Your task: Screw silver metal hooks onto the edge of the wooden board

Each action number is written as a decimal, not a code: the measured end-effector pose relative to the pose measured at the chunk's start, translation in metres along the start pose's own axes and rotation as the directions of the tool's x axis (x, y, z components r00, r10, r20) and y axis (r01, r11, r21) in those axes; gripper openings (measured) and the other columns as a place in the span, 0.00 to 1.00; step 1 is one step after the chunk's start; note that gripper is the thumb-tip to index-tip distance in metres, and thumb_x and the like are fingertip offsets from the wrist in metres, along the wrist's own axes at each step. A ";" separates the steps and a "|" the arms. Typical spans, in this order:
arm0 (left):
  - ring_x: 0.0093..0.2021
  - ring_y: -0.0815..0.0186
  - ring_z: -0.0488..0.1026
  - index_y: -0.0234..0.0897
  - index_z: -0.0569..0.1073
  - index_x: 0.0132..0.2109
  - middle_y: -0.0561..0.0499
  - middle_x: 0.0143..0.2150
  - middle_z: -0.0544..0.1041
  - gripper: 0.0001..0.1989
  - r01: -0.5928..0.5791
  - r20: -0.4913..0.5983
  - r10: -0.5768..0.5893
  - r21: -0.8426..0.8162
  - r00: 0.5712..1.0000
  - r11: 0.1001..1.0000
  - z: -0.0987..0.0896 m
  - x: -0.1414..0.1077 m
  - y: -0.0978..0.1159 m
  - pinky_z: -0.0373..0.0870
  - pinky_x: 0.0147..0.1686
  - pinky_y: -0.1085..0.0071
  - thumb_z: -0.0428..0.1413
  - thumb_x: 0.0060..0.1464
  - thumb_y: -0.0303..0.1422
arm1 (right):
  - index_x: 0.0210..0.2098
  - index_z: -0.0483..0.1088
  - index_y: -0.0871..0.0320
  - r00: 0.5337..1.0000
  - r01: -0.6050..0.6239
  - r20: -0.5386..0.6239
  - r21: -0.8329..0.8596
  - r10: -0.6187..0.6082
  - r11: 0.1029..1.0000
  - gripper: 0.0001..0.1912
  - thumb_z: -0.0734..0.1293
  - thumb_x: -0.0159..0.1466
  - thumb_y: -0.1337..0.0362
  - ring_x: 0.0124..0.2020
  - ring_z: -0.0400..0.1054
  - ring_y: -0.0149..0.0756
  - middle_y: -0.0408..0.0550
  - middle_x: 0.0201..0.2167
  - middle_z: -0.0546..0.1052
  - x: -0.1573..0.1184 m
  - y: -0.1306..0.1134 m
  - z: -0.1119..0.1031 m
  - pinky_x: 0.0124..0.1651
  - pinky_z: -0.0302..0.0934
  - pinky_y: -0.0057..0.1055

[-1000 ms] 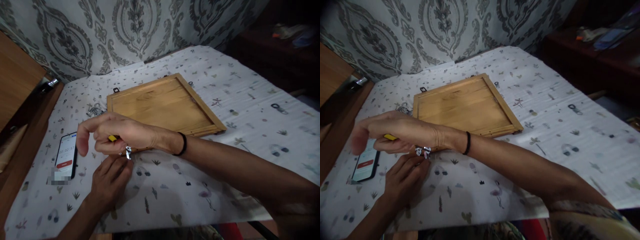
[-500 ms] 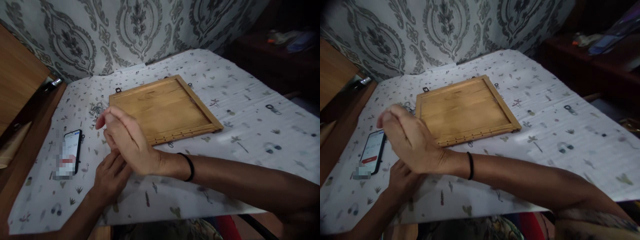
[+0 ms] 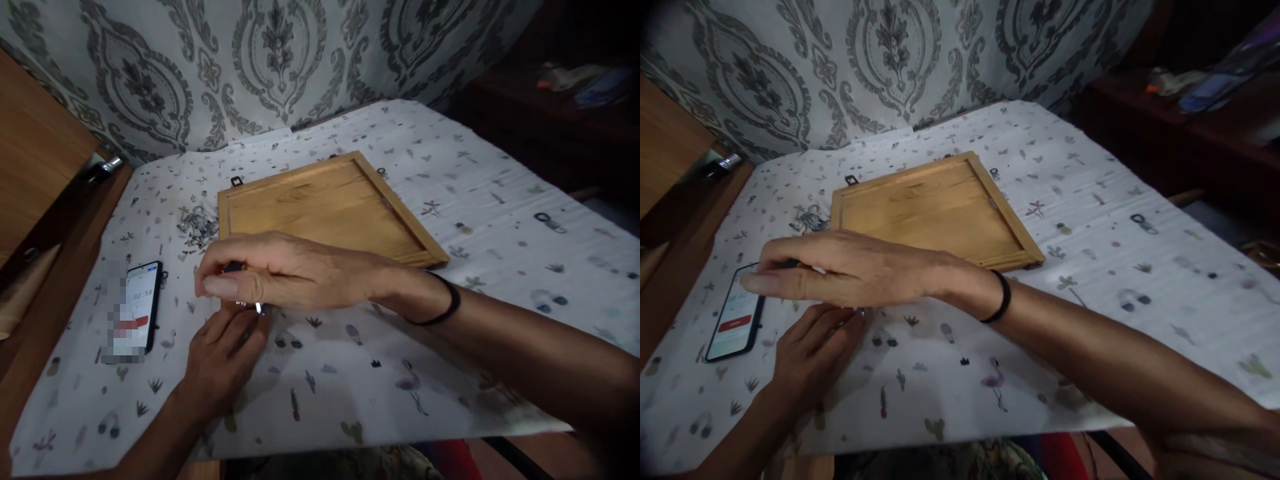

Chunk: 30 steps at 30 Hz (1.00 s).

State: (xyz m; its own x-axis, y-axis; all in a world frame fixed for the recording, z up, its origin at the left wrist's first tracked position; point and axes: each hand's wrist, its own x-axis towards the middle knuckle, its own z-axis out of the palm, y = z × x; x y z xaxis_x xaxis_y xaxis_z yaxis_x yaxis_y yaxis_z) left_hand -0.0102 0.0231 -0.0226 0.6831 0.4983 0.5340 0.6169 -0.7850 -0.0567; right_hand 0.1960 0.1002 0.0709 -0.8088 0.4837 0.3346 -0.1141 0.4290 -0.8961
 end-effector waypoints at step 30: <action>0.36 0.61 0.72 0.40 0.75 0.41 0.48 0.34 0.78 0.11 0.006 -0.017 -0.006 -0.012 1.000 1.000 0.001 -0.004 -0.001 0.69 0.37 0.66 0.49 0.62 0.22 | 0.20 0.62 0.58 0.746 0.142 -0.629 0.470 0.218 0.871 0.29 0.58 0.71 0.47 0.19 0.53 0.24 0.35 0.13 0.54 0.035 0.010 0.065 0.23 0.47 0.25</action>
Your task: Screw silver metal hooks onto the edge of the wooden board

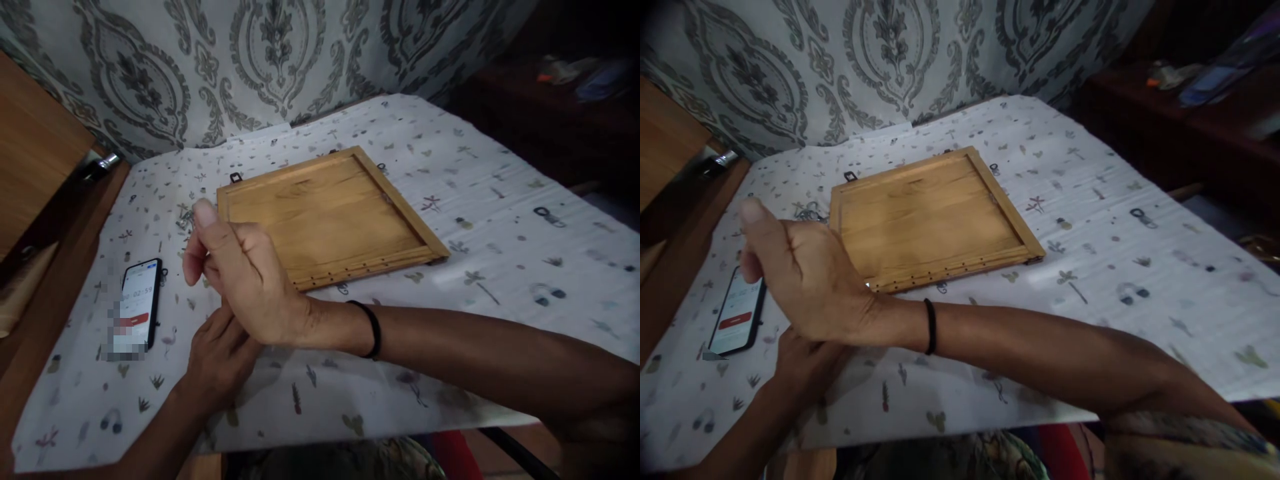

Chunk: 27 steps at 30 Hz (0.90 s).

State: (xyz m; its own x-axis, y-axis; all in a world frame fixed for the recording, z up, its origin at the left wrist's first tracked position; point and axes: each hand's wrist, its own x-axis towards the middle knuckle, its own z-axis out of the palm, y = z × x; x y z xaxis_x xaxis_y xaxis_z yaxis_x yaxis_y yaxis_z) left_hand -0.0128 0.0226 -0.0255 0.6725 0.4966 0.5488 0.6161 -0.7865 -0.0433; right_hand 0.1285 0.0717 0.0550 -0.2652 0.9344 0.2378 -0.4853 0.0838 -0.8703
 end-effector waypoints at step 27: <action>0.43 0.57 0.73 0.34 0.73 0.46 0.44 0.41 0.78 0.07 -0.020 0.034 0.019 0.032 0.999 0.999 0.001 0.005 -0.001 0.71 0.40 0.65 0.52 0.63 0.22 | 0.16 0.64 0.61 0.815 -0.196 0.565 0.056 0.131 0.979 0.28 0.64 0.69 0.54 0.16 0.50 0.20 0.35 0.13 0.59 0.026 -0.003 -0.026 0.20 0.44 0.23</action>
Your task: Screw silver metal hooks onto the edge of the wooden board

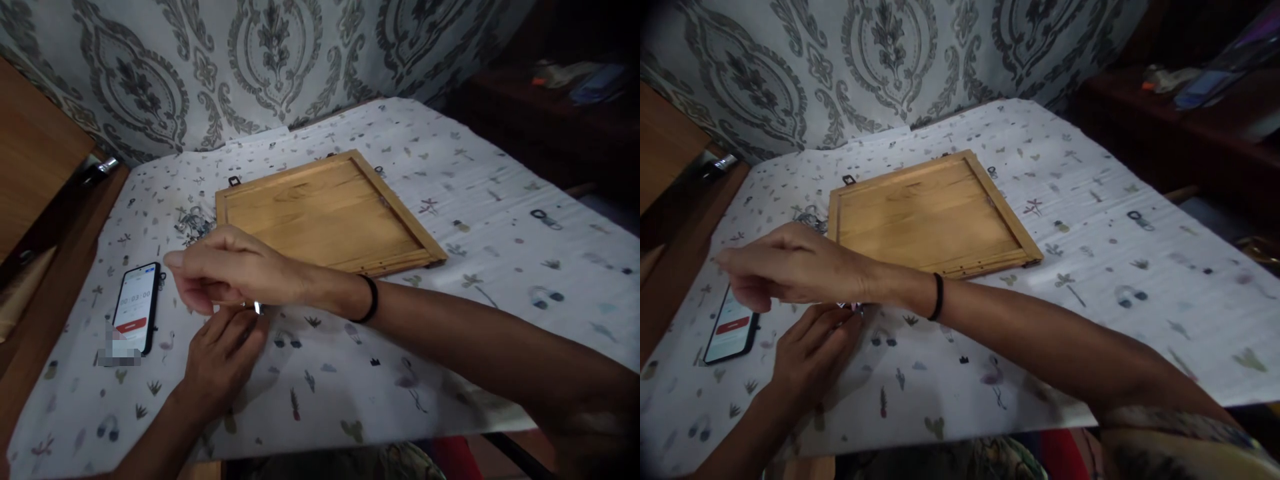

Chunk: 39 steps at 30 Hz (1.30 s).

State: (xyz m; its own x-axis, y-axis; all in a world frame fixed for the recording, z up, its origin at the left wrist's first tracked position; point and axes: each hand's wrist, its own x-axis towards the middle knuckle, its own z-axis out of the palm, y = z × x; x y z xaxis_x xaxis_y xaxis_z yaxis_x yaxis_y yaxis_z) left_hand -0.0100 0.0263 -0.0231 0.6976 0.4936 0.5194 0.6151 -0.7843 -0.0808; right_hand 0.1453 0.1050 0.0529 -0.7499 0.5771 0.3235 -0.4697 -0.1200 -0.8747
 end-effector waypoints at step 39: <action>0.30 0.67 0.70 0.39 0.75 0.43 0.51 0.38 0.76 0.07 0.611 0.065 -0.615 -0.240 0.786 0.755 -0.026 0.017 -0.042 0.64 0.24 0.73 0.53 0.63 0.35 | 0.17 0.66 0.59 0.807 0.068 -0.587 -0.013 -0.063 0.998 0.21 0.62 0.64 0.59 0.12 0.40 0.21 0.33 0.09 0.50 -0.049 -0.021 -0.014 0.16 0.36 0.22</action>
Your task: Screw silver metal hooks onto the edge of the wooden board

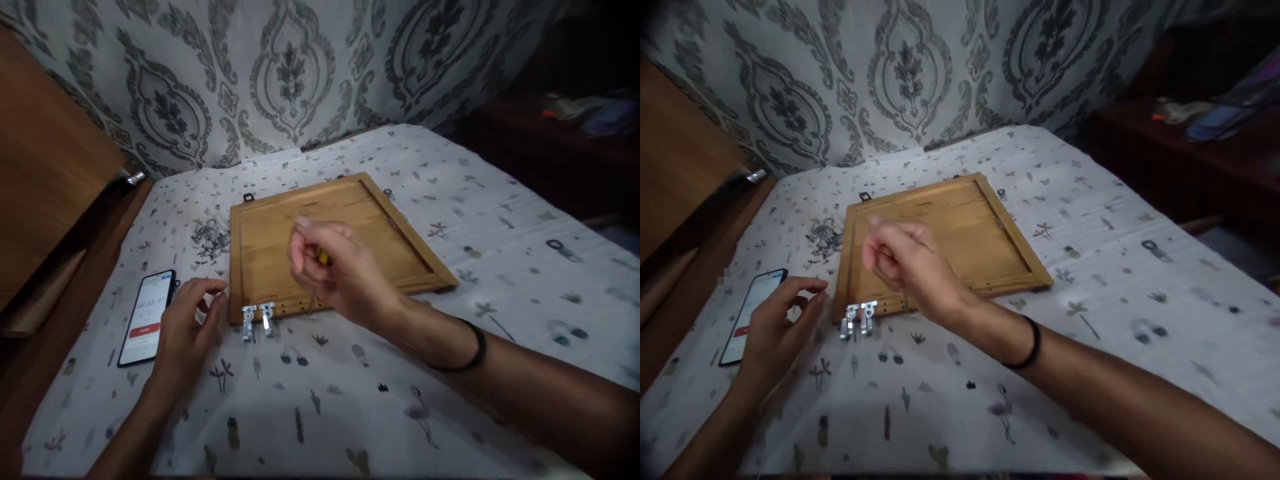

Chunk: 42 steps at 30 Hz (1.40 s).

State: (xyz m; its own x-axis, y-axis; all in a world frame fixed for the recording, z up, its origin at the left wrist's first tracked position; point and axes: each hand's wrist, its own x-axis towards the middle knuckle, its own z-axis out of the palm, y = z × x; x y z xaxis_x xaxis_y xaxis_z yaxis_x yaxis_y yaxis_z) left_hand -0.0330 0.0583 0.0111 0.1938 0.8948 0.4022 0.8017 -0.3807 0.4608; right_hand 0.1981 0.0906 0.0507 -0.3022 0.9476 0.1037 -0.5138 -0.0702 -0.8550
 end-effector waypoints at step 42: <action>0.32 0.68 0.74 0.38 0.70 0.35 0.52 0.31 0.75 0.11 0.199 0.034 -0.265 -0.756 0.964 0.624 0.010 0.026 0.038 0.72 0.34 0.71 0.63 0.49 0.36 | 0.21 0.65 0.58 0.989 0.146 0.052 -0.542 -0.141 0.828 0.18 0.68 0.63 0.55 0.21 0.53 0.27 0.38 0.18 0.61 -0.046 -0.002 -0.007 0.25 0.49 0.27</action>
State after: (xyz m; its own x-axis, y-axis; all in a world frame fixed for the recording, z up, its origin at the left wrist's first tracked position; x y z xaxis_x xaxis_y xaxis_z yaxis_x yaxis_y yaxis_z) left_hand 0.0077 0.0699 0.0313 -0.0064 0.9712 0.2382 0.1114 -0.2360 0.9653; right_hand 0.2188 0.0497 0.0445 -0.2684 0.9305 0.2492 -0.0344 0.2493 -0.9678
